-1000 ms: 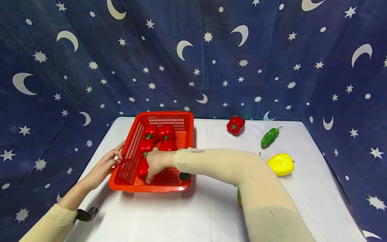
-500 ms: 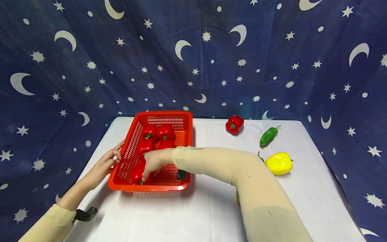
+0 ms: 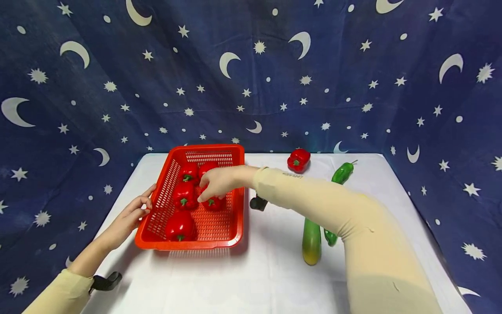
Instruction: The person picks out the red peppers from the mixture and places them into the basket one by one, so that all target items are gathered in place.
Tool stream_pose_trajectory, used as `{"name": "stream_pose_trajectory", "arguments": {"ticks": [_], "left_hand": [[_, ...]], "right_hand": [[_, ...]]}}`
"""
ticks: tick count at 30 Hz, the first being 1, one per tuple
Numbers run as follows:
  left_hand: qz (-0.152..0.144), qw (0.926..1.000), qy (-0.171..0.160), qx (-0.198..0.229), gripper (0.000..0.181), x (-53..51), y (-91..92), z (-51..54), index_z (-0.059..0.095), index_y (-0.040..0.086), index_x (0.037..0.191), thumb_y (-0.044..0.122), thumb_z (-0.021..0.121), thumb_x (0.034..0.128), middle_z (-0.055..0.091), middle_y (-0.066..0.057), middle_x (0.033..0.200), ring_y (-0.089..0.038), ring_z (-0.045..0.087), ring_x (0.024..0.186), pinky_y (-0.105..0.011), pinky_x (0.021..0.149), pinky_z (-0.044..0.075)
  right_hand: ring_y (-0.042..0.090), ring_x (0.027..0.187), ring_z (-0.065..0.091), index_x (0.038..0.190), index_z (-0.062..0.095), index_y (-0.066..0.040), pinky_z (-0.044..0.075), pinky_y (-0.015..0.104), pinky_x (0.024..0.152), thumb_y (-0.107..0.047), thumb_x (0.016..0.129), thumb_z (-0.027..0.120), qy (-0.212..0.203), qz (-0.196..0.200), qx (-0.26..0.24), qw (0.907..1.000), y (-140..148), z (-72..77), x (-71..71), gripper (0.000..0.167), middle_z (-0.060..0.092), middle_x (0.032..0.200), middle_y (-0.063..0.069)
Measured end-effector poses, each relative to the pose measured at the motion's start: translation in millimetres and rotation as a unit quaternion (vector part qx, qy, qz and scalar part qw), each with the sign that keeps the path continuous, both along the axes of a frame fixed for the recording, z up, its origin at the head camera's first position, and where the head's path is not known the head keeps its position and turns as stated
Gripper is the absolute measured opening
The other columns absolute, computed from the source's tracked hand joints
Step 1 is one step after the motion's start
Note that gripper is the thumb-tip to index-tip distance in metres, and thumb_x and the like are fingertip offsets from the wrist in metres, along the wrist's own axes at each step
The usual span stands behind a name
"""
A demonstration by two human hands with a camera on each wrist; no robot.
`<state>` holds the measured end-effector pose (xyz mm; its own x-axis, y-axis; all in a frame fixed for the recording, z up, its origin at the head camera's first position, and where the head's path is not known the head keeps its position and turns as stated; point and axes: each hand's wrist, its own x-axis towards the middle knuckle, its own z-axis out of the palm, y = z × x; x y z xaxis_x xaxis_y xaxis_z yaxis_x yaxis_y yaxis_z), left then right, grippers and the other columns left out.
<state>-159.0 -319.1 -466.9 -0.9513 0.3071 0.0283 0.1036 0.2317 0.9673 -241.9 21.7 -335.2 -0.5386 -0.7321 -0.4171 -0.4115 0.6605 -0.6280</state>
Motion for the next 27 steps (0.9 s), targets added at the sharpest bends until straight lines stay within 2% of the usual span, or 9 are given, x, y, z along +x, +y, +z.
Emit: {"name": "stream_pose_trajectory", "arguments": {"ticks": [2,6,11,15,20,27], "left_hand": [[0.000,1.0000,0.000,-0.001,0.013,0.6,-1.1,0.3,0.042,0.002,0.105,-0.004,0.032,0.0991,0.010,-0.003,0.172,-0.044,0.027,0.144,-0.040,0.078,0.056],[0.004,1.0000,0.002,-0.007,0.013,3.0,-3.9,0.6,0.042,0.002,0.104,-0.004,0.032,0.0990,0.010,-0.004,0.172,-0.043,0.029,0.143,-0.040,0.078,0.056],[0.007,0.9999,0.003,-0.010,0.013,5.1,-6.0,0.6,0.042,0.002,0.106,-0.003,0.032,0.0996,0.010,-0.004,0.172,-0.046,0.024,0.145,-0.041,0.081,0.056],[0.006,0.9999,0.002,-0.008,0.014,5.6,-5.0,0.5,0.042,0.002,0.106,-0.003,0.032,0.0994,0.010,-0.003,0.172,-0.047,0.023,0.146,-0.041,0.081,0.056],[0.001,1.0000,0.002,-0.005,0.014,4.1,-2.8,-0.6,0.042,0.002,0.106,-0.004,0.031,0.0987,0.009,-0.004,0.172,-0.048,0.022,0.146,-0.041,0.081,0.057],[-0.002,1.0000,0.005,-0.003,0.015,-0.1,0.3,-0.1,0.042,0.002,0.106,-0.004,0.031,0.0988,0.009,-0.004,0.172,-0.048,0.022,0.147,-0.040,0.081,0.057]], "right_hand": [[0.015,0.107,0.065,0.146,0.053,-0.008,0.051,0.031,0.093,-0.040,0.095,0.069,0.026,0.000,0.004,0.9997,20,11.3,-8.9,0.062,0.054,0.147,0.008],[0.020,0.113,0.065,0.146,0.054,-0.014,0.052,0.037,0.096,-0.040,0.096,0.068,0.029,-0.028,0.000,0.9992,61,26.8,-22.4,0.058,0.055,0.145,0.003],[0.023,0.115,0.065,0.147,0.052,-0.012,0.051,0.042,0.098,-0.039,0.097,0.067,0.027,-0.073,-0.012,0.9969,109,31.7,-37.3,0.058,0.054,0.147,0.008],[0.026,0.124,0.059,0.146,0.053,-0.014,0.047,0.048,0.102,-0.042,0.098,0.066,0.049,-0.121,-0.011,0.9915,144,24.1,-50.1,0.057,0.054,0.149,0.007],[0.031,0.141,0.042,0.151,0.047,-0.014,0.035,0.056,0.112,-0.041,0.098,0.065,0.069,-0.183,-0.012,0.9806,182,8.0,-62.0,0.062,0.046,0.155,0.010],[0.043,0.146,0.029,0.158,0.032,-0.007,0.031,0.063,0.112,-0.039,0.098,0.066,0.099,-0.262,-0.013,0.9598,224,-18.8,-73.3,0.075,0.029,0.162,0.022]]}}
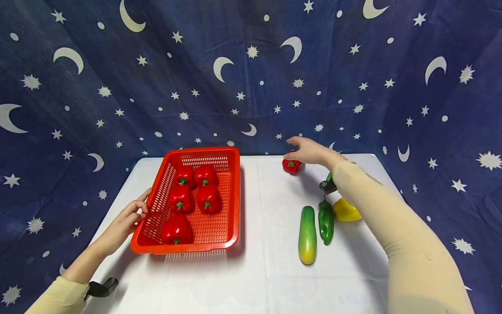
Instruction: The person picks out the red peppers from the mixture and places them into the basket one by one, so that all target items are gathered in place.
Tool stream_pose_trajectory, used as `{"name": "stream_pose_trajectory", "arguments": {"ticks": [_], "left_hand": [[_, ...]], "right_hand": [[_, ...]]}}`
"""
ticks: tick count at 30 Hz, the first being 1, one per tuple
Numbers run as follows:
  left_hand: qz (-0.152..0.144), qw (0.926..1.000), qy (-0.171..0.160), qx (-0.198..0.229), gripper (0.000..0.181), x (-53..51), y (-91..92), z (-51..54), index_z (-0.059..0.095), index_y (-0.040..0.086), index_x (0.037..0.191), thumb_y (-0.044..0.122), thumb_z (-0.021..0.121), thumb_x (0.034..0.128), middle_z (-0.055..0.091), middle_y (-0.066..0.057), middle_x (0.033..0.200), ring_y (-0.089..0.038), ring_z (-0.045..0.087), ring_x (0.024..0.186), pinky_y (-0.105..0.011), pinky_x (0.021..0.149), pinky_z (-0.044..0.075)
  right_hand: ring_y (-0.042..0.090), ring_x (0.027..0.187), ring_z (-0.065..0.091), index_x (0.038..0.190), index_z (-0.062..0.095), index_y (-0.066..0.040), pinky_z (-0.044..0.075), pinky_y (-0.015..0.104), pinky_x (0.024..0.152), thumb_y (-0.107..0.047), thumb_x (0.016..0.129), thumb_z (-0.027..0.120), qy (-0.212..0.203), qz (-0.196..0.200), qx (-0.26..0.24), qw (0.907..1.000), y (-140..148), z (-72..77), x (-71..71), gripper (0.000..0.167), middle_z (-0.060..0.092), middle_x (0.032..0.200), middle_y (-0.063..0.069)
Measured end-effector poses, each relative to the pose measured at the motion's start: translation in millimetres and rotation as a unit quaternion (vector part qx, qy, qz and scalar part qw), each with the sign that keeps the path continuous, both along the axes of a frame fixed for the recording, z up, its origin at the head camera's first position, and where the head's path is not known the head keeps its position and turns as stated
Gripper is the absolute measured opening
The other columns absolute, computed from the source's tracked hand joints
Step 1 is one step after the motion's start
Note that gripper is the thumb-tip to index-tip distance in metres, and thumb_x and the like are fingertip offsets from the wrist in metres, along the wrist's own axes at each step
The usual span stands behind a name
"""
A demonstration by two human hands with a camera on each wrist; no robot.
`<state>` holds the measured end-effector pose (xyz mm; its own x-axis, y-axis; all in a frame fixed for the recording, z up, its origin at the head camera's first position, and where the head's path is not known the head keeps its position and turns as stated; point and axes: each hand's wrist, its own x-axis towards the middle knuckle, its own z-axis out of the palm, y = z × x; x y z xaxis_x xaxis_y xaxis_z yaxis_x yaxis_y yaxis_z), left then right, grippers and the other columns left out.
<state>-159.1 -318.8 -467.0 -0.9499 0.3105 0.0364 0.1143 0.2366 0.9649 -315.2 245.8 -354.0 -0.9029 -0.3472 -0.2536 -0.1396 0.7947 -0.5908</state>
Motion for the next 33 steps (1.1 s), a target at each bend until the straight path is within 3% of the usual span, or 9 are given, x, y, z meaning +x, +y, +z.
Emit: {"name": "stream_pose_trajectory", "arguments": {"ticks": [5,10,15,26,33], "left_hand": [[0.000,1.0000,0.003,-0.003,0.015,-0.4,-1.3,-0.9,0.043,0.002,0.107,-0.004,0.032,0.0987,0.010,-0.002,0.172,-0.039,0.031,0.144,-0.040,0.080,0.057],[0.002,1.0000,0.004,0.000,0.015,-0.6,-1.5,-2.2,0.043,0.002,0.107,-0.004,0.032,0.0989,0.011,-0.003,0.172,-0.024,0.039,0.138,-0.040,0.078,0.057],[0.000,0.9999,0.001,0.013,0.016,-1.8,0.5,-2.4,0.043,0.002,0.107,-0.004,0.031,0.0989,0.010,-0.004,0.172,-0.039,0.028,0.146,-0.040,0.080,0.057],[0.000,0.9999,0.000,0.015,0.016,-1.8,0.0,-3.2,0.042,0.002,0.107,-0.005,0.031,0.0987,0.010,-0.002,0.172,-0.045,0.022,0.147,-0.040,0.081,0.057],[0.005,0.9999,-0.002,0.016,0.016,0.1,1.0,-1.9,0.043,0.002,0.107,-0.005,0.031,0.0974,0.010,-0.003,0.172,-0.046,0.020,0.149,-0.039,0.082,0.056]], "right_hand": [[0.047,0.148,0.018,0.160,0.022,-0.002,0.020,0.067,0.114,-0.037,0.097,0.066,0.017,-0.044,0.015,0.9987,17,-25.1,-9.5,0.084,0.017,0.164,0.028],[0.048,0.149,0.013,0.160,0.017,-0.001,0.018,0.068,0.115,-0.033,0.097,0.065,0.010,-0.079,-0.010,0.9968,26,-54.5,-21.3,0.086,0.010,0.165,0.030],[0.047,0.148,0.015,0.161,0.016,-0.001,0.020,0.068,0.114,-0.031,0.096,0.065,-0.004,-0.099,-0.027,0.9947,30,-77.4,-31.1,0.087,0.011,0.165,0.029],[0.047,0.147,0.017,0.161,0.009,0.000,0.022,0.066,0.115,-0.027,0.096,0.063,-0.032,-0.113,-0.069,0.9907,25,-87.7,-35.0,0.089,0.011,0.164,0.030],[0.047,0.143,0.026,0.161,0.008,-0.001,0.027,0.063,0.114,-0.026,0.094,0.065,-0.052,-0.126,-0.091,0.9865,27,-96.7,-40.6,0.091,0.019,0.162,0.029]]}}
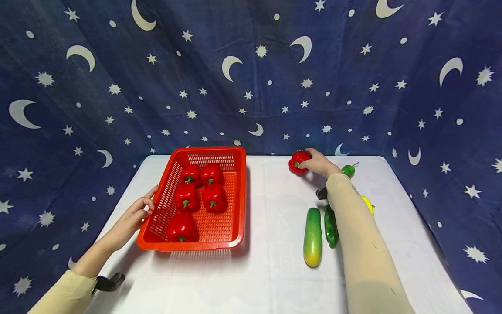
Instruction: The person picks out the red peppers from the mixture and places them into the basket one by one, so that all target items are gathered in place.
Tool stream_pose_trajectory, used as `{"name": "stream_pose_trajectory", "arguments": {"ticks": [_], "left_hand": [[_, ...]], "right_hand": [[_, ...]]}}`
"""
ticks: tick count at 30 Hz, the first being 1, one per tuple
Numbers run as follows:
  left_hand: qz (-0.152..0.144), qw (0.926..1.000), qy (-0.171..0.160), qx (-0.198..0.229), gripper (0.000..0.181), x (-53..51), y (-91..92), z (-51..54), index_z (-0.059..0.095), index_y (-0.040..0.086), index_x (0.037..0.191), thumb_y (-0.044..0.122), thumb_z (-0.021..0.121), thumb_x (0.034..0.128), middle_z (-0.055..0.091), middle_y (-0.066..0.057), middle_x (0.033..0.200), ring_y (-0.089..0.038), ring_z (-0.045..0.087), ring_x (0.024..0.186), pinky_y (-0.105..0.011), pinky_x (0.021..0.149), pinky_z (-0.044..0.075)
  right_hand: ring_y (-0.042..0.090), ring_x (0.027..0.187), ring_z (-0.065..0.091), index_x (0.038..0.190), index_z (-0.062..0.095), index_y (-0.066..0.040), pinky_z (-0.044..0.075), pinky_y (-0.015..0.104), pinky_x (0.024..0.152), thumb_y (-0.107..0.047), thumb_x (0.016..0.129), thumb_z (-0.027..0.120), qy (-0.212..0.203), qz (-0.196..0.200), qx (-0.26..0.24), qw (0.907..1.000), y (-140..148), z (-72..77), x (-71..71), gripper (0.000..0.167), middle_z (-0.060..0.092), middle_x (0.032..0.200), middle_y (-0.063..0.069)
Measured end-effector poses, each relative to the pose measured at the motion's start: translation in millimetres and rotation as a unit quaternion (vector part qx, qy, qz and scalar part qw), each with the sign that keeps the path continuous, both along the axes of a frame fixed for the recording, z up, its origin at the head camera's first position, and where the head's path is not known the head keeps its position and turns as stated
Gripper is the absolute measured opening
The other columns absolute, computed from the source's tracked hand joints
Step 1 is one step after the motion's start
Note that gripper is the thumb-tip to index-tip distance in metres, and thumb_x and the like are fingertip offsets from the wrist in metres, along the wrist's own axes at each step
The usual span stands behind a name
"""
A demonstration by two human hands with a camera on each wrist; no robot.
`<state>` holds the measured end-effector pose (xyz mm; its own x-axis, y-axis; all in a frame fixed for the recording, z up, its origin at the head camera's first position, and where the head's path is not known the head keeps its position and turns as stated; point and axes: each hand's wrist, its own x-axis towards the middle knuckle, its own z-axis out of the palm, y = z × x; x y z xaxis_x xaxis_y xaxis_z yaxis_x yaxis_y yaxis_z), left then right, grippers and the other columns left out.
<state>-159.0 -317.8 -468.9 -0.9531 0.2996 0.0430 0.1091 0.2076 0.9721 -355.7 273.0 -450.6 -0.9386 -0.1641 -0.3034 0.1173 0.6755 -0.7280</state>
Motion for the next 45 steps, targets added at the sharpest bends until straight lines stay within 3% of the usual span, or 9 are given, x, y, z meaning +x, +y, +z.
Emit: {"name": "stream_pose_trajectory", "arguments": {"ticks": [6,15,29,37,45], "left_hand": [[0.003,0.9999,0.004,-0.011,0.017,-0.6,-0.2,-1.1,0.044,0.003,0.106,-0.004,0.032,0.0970,0.012,-0.001,0.172,-0.044,0.023,0.148,-0.039,0.075,0.057],[0.002,1.0000,0.001,-0.001,0.017,-0.2,-0.4,-0.9,0.044,0.003,0.106,-0.005,0.032,0.0972,0.011,-0.001,0.172,-0.045,0.021,0.148,-0.039,0.077,0.056],[0.001,1.0000,0.004,-0.003,0.017,-0.5,0.3,-0.7,0.044,0.003,0.106,-0.005,0.031,0.0966,0.011,-0.001,0.172,-0.046,0.019,0.149,-0.038,0.077,0.056],[0.002,1.0000,-0.001,0.006,0.016,0.5,1.1,-0.1,0.043,0.003,0.105,-0.004,0.032,0.0973,0.011,-0.002,0.172,-0.041,0.025,0.147,-0.037,0.077,0.056],[-0.004,0.9999,-0.004,0.009,0.016,0.3,1.4,1.0,0.043,0.003,0.106,-0.005,0.031,0.0977,0.009,-0.003,0.172,-0.045,0.021,0.148,-0.037,0.079,0.056]], "right_hand": [[0.047,0.143,0.026,0.162,0.009,-0.002,0.028,0.063,0.114,-0.028,0.093,0.066,-0.010,-0.008,-0.010,0.9999,3,-3.8,-1.1,0.092,0.021,0.161,0.028],[0.047,0.145,0.022,0.162,0.006,-0.003,0.025,0.064,0.114,-0.027,0.094,0.065,-0.014,-0.012,-0.024,0.9995,0,-3.7,-0.3,0.094,0.017,0.164,0.028],[0.048,0.140,0.030,0.161,0.009,0.000,0.031,0.064,0.111,-0.034,0.092,0.069,0.012,-0.028,-0.008,0.9995,-2,-4.0,-1.8,0.097,0.025,0.159,0.030],[0.042,0.135,0.039,0.162,0.017,-0.008,0.041,0.060,0.106,-0.034,0.093,0.067,0.083,-0.004,-0.011,0.9965,-23,22.0,4.1,0.089,0.032,0.157,0.024],[0.034,0.126,0.050,0.157,0.035,-0.014,0.050,0.050,0.097,-0.029,0.089,0.075,0.137,0.086,-0.056,0.9852,-78,59.2,29.8,0.080,0.046,0.145,0.014]]}}
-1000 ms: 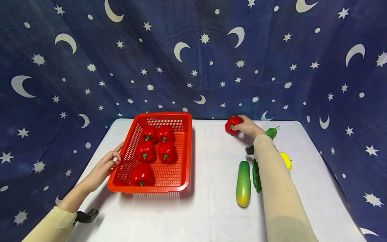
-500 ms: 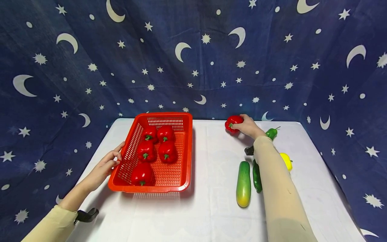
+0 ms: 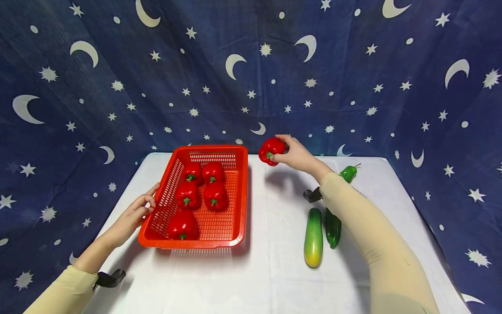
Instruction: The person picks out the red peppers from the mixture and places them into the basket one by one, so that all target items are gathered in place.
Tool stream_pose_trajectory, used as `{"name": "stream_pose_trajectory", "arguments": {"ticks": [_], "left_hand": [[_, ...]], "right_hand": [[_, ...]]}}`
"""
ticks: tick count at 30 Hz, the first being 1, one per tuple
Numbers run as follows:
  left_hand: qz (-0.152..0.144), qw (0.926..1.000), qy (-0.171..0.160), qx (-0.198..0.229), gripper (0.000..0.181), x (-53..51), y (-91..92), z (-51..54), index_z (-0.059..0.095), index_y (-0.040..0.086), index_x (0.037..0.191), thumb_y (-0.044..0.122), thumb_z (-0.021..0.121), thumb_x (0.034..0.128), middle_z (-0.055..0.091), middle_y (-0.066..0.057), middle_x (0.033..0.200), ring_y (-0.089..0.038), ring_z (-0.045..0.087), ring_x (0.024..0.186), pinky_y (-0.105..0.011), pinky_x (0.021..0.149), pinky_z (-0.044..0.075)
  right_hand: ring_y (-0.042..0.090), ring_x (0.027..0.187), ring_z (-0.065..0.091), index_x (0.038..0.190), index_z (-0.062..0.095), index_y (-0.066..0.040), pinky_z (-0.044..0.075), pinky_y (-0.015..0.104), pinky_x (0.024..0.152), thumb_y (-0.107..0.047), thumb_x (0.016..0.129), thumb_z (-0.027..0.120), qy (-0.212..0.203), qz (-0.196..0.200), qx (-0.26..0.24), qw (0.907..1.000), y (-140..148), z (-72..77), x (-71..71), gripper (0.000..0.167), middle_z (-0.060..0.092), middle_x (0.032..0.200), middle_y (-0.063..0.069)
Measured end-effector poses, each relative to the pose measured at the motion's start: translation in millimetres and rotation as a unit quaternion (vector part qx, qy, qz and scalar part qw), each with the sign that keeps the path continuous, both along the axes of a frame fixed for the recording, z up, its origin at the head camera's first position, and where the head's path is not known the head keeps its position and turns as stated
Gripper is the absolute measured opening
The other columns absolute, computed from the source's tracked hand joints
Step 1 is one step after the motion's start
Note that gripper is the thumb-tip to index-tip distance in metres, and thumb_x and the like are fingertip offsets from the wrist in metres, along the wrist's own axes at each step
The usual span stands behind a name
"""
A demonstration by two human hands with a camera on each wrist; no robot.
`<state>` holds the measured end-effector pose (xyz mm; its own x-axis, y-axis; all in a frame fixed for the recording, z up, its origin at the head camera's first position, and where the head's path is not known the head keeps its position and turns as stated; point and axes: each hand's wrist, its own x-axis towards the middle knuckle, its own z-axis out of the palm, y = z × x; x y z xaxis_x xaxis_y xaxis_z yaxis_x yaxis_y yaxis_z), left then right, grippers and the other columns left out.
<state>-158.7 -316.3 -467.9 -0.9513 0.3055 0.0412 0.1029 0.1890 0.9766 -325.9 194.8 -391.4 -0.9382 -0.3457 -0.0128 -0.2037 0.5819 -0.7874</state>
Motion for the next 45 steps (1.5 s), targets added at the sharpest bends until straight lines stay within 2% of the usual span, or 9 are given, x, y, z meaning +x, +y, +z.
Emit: {"name": "stream_pose_trajectory", "arguments": {"ticks": [4,8,11,16,23,30,35,41,45], "left_hand": [[0.002,1.0000,0.000,-0.002,0.016,-0.3,-0.4,-0.3,0.043,0.002,0.106,-0.004,0.031,0.0977,0.010,-0.003,0.172,-0.045,0.021,0.148,-0.036,0.078,0.056],[0.003,1.0000,0.001,-0.003,0.015,-0.6,-0.4,-0.6,0.043,0.002,0.106,-0.004,0.031,0.0978,0.010,-0.003,0.172,-0.045,0.023,0.147,-0.037,0.077,0.056],[0.001,1.0000,0.002,-0.004,0.016,-1.4,-0.5,-1.0,0.043,0.003,0.106,-0.004,0.031,0.0979,0.011,-0.003,0.172,-0.045,0.024,0.147,-0.037,0.076,0.056],[0.000,1.0000,0.003,-0.006,0.016,-2.5,-1.0,-1.6,0.043,0.003,0.106,-0.004,0.032,0.0981,0.011,-0.003,0.172,-0.045,0.023,0.147,-0.037,0.075,0.056],[0.004,0.9999,0.005,-0.010,0.016,-1.7,-1.3,-1.9,0.043,0.003,0.106,-0.004,0.032,0.0980,0.011,-0.003,0.172,-0.045,0.024,0.147,-0.039,0.076,0.056],[0.003,0.9999,0.006,-0.011,0.016,-1.0,-0.2,-1.2,0.044,0.004,0.106,-0.004,0.032,0.0982,0.012,-0.003,0.171,-0.045,0.025,0.146,-0.038,0.076,0.056],[0.001,1.0000,0.004,-0.008,0.016,-0.6,0.2,-0.9,0.043,0.004,0.105,-0.004,0.031,0.0979,0.011,-0.003,0.172,-0.045,0.024,0.147,-0.038,0.077,0.056],[0.004,1.0000,0.005,-0.008,0.017,-0.2,0.0,-0.8,0.044,0.004,0.106,-0.005,0.031,0.0976,0.011,-0.003,0.171,-0.045,0.024,0.147,-0.037,0.077,0.056],[0.005,0.9999,0.004,-0.011,0.017,0.0,-0.6,-1.1,0.044,0.005,0.106,-0.005,0.031,0.0976,0.012,-0.002,0.171,-0.045,0.024,0.147,-0.038,0.078,0.056]], "right_hand": [[0.032,0.125,0.052,0.154,0.040,-0.014,0.051,0.047,0.097,-0.025,0.085,0.079,0.008,0.066,-0.035,0.9972,-34,14.2,22.3,0.080,0.048,0.142,0.012],[0.027,0.123,0.054,0.153,0.042,-0.015,0.052,0.040,0.098,-0.024,0.082,0.084,-0.003,0.143,-0.064,0.9876,-62,20.6,43.8,0.083,0.047,0.142,0.008],[0.023,0.120,0.055,0.153,0.042,-0.019,0.053,0.037,0.095,-0.029,0.080,0.087,-0.018,0.190,-0.058,0.9800,-80,21.9,59.7,0.086,0.045,0.142,0.005],[0.015,0.117,0.054,0.152,0.043,-0.023,0.051,0.036,0.097,-0.043,0.077,0.087,0.012,0.242,0.039,0.9694,-105,20.5,83.2,0.089,0.047,0.137,-0.003],[0.009,0.120,0.051,0.149,0.043,-0.022,0.046,0.032,0.101,-0.048,0.078,0.085,0.075,0.308,0.187,0.9300,-131,15.1,101.8,0.087,0.046,0.141,-0.005],[0.012,0.108,0.057,0.147,0.046,-0.018,0.048,0.031,0.098,-0.050,0.076,0.086,0.106,0.343,0.270,0.8934,-148,9.8,108.3,0.087,0.052,0.131,-0.001],[0.012,0.104,0.059,0.145,0.048,-0.016,0.049,0.031,0.096,-0.050,0.075,0.087,0.097,0.351,0.302,0.8812,-154,5.0,111.9,0.087,0.053,0.125,-0.001],[0.013,0.093,0.061,0.140,0.048,-0.013,0.052,0.029,0.087,-0.052,0.073,0.088,0.117,0.352,0.344,0.8630,-160,-2.0,114.3,0.087,0.053,0.117,0.000],[0.014,0.088,0.061,0.139,0.047,-0.013,0.054,0.030,0.082,-0.054,0.072,0.088,0.116,0.345,0.350,0.8630,-164,-5.4,115.1,0.089,0.052,0.115,0.001]]}}
